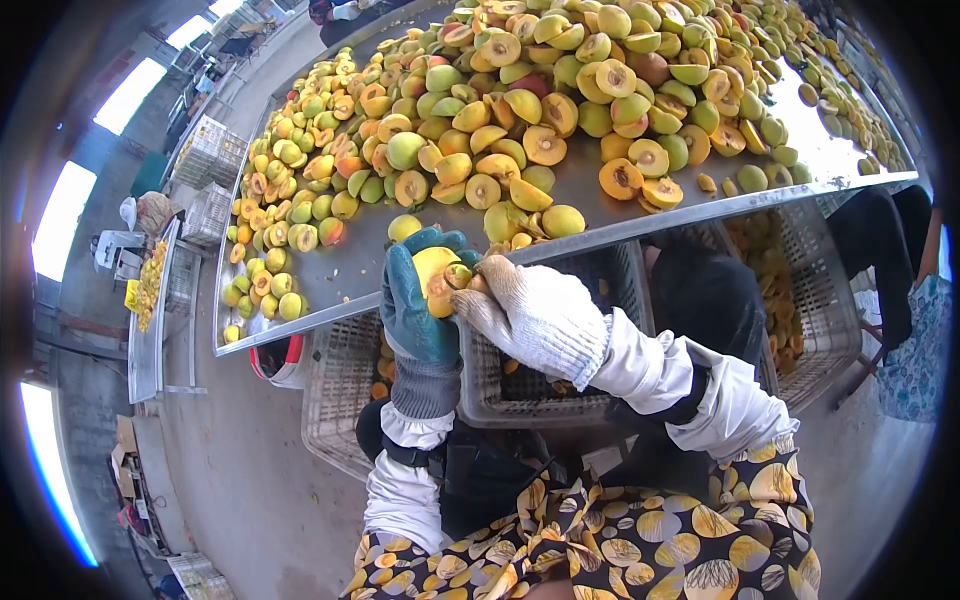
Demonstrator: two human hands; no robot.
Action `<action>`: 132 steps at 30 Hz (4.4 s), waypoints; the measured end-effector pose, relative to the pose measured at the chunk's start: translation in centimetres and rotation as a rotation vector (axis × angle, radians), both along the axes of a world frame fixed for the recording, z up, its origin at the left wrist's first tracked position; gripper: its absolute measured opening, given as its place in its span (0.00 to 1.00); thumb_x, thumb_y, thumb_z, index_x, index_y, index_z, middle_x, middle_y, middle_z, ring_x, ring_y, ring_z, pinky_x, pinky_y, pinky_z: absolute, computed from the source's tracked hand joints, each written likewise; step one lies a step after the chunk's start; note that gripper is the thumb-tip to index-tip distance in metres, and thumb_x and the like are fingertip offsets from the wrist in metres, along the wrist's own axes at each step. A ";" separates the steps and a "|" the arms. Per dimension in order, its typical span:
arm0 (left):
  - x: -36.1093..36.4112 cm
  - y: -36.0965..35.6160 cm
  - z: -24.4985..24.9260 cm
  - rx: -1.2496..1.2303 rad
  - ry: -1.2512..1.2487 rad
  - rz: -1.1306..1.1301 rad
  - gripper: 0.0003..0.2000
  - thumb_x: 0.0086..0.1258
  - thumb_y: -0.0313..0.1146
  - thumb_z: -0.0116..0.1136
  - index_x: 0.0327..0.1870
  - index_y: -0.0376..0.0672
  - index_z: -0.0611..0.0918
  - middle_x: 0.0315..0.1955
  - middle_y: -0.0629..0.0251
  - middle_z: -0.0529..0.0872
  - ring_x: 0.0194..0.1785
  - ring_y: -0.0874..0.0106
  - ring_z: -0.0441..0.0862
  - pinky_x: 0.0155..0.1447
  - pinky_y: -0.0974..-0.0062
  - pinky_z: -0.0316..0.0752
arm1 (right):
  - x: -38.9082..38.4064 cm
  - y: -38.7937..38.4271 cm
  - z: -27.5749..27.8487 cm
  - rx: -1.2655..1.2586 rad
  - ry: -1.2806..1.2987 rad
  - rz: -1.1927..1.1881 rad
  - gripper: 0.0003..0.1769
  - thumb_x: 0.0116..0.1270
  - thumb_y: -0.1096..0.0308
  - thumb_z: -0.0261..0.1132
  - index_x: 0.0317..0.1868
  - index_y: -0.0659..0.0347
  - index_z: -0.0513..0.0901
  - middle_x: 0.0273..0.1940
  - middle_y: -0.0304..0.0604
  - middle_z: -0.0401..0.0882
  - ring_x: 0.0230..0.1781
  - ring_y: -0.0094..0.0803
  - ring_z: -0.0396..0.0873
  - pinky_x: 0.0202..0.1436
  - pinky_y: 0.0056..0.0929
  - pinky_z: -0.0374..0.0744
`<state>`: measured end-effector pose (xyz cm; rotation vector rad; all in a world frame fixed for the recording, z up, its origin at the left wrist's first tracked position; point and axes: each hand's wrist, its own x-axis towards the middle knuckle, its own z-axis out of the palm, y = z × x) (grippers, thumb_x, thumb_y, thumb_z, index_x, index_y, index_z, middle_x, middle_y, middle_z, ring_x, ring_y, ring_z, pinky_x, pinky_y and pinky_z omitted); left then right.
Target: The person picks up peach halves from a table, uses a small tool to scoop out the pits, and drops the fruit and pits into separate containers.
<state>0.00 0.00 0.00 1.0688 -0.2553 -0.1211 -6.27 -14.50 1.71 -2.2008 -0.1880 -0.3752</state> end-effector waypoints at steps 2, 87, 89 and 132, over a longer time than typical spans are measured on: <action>-0.8 0.1 0.5 0.020 -0.012 0.022 0.20 0.85 0.45 0.46 0.60 0.36 0.78 0.50 0.55 0.86 0.51 0.67 0.85 0.58 0.69 0.82 | -0.6 0.2 0.5 -0.006 0.049 0.002 0.19 0.73 0.53 0.66 0.41 0.63 0.78 0.26 0.53 0.82 0.26 0.53 0.84 0.28 0.45 0.81; 2.1 -0.9 -4.8 0.043 0.077 0.051 0.26 0.86 0.53 0.36 0.64 0.38 0.74 0.53 0.54 0.84 0.53 0.64 0.84 0.61 0.64 0.81 | 2.0 -4.0 -2.0 0.259 0.403 0.168 0.25 0.77 0.46 0.58 0.44 0.65 0.83 0.32 0.55 0.85 0.37 0.53 0.86 0.41 0.44 0.82; 1.8 -1.2 -4.9 0.114 0.013 0.077 0.26 0.86 0.52 0.37 0.64 0.37 0.74 0.53 0.53 0.84 0.52 0.64 0.84 0.61 0.64 0.81 | 1.7 -3.0 -2.0 0.193 0.370 0.146 0.26 0.78 0.46 0.57 0.43 0.65 0.83 0.32 0.56 0.85 0.36 0.55 0.86 0.40 0.45 0.83; -0.6 -3.4 -4.5 0.147 0.033 0.142 0.27 0.85 0.53 0.40 0.64 0.36 0.74 0.55 0.57 0.82 0.55 0.65 0.81 0.65 0.65 0.76 | 0.2 0.8 -5.6 0.265 0.084 -0.149 0.24 0.78 0.48 0.59 0.41 0.66 0.79 0.22 0.55 0.81 0.22 0.50 0.84 0.22 0.44 0.80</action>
